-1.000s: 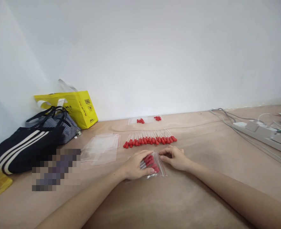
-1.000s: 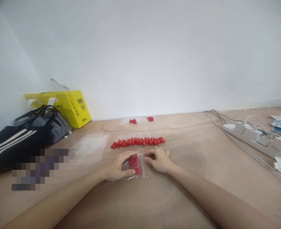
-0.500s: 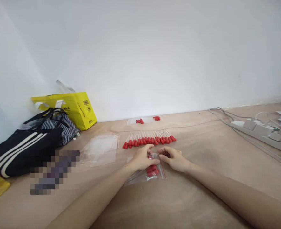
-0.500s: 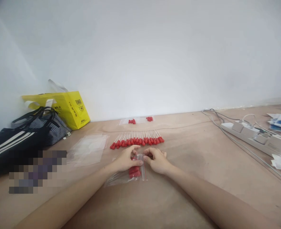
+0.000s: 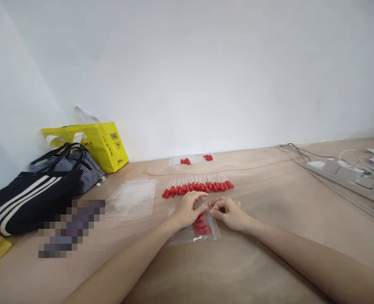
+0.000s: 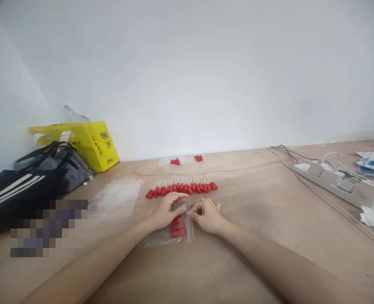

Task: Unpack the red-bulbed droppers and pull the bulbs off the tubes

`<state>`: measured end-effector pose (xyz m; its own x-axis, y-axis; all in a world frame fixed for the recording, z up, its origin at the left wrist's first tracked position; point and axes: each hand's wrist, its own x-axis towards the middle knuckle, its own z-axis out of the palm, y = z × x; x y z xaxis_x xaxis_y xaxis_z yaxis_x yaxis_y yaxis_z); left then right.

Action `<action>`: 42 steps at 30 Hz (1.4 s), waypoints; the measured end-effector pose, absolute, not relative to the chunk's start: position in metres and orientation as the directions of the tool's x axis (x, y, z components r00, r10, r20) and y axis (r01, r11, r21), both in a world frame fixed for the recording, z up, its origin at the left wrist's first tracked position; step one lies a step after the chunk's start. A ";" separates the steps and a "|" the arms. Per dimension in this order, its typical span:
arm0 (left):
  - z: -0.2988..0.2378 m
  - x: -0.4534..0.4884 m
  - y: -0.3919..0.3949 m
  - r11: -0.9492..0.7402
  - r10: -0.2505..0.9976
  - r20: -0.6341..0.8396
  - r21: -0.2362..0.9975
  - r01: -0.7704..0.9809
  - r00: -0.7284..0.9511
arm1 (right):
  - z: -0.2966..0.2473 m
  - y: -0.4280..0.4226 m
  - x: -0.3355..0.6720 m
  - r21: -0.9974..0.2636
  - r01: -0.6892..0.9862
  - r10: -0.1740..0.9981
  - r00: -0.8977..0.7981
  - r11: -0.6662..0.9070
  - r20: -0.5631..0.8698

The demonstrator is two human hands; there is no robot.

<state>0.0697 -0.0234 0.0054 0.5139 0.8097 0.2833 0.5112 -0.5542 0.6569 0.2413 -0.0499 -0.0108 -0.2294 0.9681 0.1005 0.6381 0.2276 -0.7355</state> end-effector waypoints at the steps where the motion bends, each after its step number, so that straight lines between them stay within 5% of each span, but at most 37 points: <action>1: 0.007 0.069 -0.025 -0.638 0.757 0.330 0.559 0.529 0.564 | -0.011 -0.050 0.241 -0.732 0.643 0.969 -0.225 0.226 0.102; 4: 0.012 0.067 -0.028 -0.765 0.642 0.336 0.342 0.546 0.689 | -0.011 -0.050 0.241 -0.726 0.646 0.968 -0.228 0.233 0.108; 8: 0.015 0.068 -0.027 -0.775 0.631 0.289 0.260 0.576 0.719 | -0.012 -0.050 0.242 -0.730 0.638 0.964 -0.242 0.245 0.113; 37: 0.018 0.070 -0.027 -0.800 0.600 0.306 0.243 0.548 0.740 | -0.006 -0.055 0.240 -0.715 0.666 0.969 -0.236 0.213 0.069; 42: 0.018 0.069 -0.027 -0.784 0.620 0.305 0.275 0.557 0.723 | -0.012 -0.052 0.243 -0.715 0.638 0.957 -0.217 0.287 0.190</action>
